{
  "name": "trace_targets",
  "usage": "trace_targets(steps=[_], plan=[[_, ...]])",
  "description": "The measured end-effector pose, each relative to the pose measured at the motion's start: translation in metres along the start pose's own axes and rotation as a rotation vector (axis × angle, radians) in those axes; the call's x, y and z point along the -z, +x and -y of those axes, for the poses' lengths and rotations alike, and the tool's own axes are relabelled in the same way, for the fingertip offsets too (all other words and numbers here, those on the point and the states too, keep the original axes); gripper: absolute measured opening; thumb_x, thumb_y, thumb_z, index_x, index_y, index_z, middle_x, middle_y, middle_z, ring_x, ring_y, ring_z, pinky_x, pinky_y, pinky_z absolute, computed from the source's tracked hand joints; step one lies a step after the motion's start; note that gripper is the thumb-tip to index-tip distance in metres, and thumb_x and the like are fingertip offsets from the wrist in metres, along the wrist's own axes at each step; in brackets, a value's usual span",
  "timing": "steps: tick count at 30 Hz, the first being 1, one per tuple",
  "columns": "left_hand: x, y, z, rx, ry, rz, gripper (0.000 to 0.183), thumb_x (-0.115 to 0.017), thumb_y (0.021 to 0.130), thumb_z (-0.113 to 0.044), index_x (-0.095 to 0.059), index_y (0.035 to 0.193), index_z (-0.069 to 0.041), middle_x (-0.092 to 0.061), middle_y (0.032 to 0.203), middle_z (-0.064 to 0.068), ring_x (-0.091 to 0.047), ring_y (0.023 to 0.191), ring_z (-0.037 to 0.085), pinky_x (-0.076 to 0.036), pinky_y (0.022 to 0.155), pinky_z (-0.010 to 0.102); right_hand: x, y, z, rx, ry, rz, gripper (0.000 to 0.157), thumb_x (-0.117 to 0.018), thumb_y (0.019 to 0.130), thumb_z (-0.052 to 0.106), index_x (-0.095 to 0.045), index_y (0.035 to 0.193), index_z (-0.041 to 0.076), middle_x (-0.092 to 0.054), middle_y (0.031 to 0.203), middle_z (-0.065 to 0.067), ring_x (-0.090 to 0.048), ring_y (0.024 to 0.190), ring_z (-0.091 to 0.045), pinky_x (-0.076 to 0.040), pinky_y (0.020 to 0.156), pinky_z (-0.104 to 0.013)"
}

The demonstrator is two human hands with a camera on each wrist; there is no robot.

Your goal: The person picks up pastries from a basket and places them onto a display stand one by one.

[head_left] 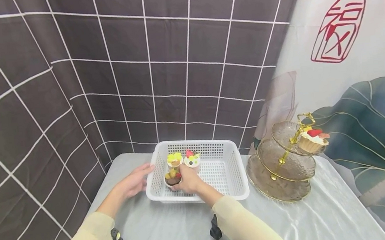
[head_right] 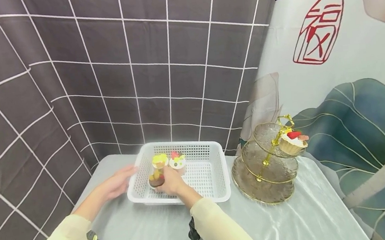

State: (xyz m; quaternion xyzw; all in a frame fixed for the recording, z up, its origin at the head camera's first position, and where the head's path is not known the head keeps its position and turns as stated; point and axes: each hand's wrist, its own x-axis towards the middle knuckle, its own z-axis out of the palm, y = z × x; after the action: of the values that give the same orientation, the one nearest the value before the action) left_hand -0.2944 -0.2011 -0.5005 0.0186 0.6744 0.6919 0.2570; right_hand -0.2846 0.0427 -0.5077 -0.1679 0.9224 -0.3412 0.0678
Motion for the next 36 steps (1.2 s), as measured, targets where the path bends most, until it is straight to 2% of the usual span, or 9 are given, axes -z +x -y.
trace_targets(steps=[8,15,21,26,31,36], plan=[[0.001,0.004,0.004,-0.008,-0.004,0.016,0.069,-0.043,0.116,-0.036,-0.013,0.169,-0.004,-0.033,0.165,0.030,-0.046,0.144,0.052,-0.052,0.108,0.063,-0.001,0.000,-0.002,-0.004,0.007,0.005,0.058,-0.096,0.078,0.017,-0.061,0.122,0.003,-0.070,0.115,-0.012,-0.068,0.113,-0.030,-0.056,0.102,-0.044],[0.002,0.003,0.004,-0.001,-0.004,0.003,0.067,-0.043,0.115,-0.036,-0.016,0.168,-0.004,-0.035,0.164,0.030,-0.048,0.143,0.051,-0.053,0.107,0.062,0.000,-0.002,0.001,0.003,0.014,0.026,0.059,-0.098,0.076,0.022,-0.062,0.120,0.007,-0.071,0.116,-0.009,-0.068,0.111,-0.026,-0.057,0.100,-0.042],[0.000,0.000,0.000,0.000,0.011,0.002,0.067,-0.043,0.115,-0.036,-0.018,0.168,-0.003,-0.035,0.164,0.031,-0.047,0.143,0.052,-0.055,0.105,0.061,0.002,-0.007,0.005,0.041,0.002,0.027,0.063,-0.098,0.076,0.024,-0.062,0.124,0.006,-0.071,0.113,-0.007,-0.067,0.101,-0.020,-0.058,0.091,-0.036],[0.000,0.000,-0.002,0.007,0.026,-0.005,0.065,-0.043,0.115,-0.036,-0.020,0.167,-0.003,-0.037,0.162,0.030,-0.049,0.142,0.051,-0.055,0.105,0.061,0.014,-0.016,0.003,0.057,0.066,0.017,0.065,-0.096,0.076,0.025,-0.062,0.127,0.004,-0.068,0.111,-0.006,-0.063,0.098,-0.020,-0.058,0.086,-0.037],[-0.001,0.001,-0.002,0.013,0.022,-0.001,0.066,-0.044,0.115,-0.036,-0.021,0.167,-0.003,-0.038,0.162,0.030,-0.049,0.142,0.051,-0.055,0.105,0.061,0.031,-0.033,0.000,0.085,0.122,-0.003,0.068,-0.094,0.078,0.029,-0.061,0.133,0.008,-0.069,0.122,-0.006,-0.065,0.111,-0.023,-0.058,0.095,-0.041],[-0.002,0.001,-0.003,0.027,0.008,0.000,0.067,-0.044,0.115,-0.037,-0.020,0.168,-0.005,-0.039,0.161,0.029,-0.049,0.142,0.050,-0.054,0.106,0.061,0.056,-0.056,-0.001,0.136,0.124,-0.070,0.064,-0.093,0.079,0.027,-0.061,0.130,0.006,-0.070,0.122,-0.008,-0.067,0.110,-0.024,-0.059,0.096,-0.041]])
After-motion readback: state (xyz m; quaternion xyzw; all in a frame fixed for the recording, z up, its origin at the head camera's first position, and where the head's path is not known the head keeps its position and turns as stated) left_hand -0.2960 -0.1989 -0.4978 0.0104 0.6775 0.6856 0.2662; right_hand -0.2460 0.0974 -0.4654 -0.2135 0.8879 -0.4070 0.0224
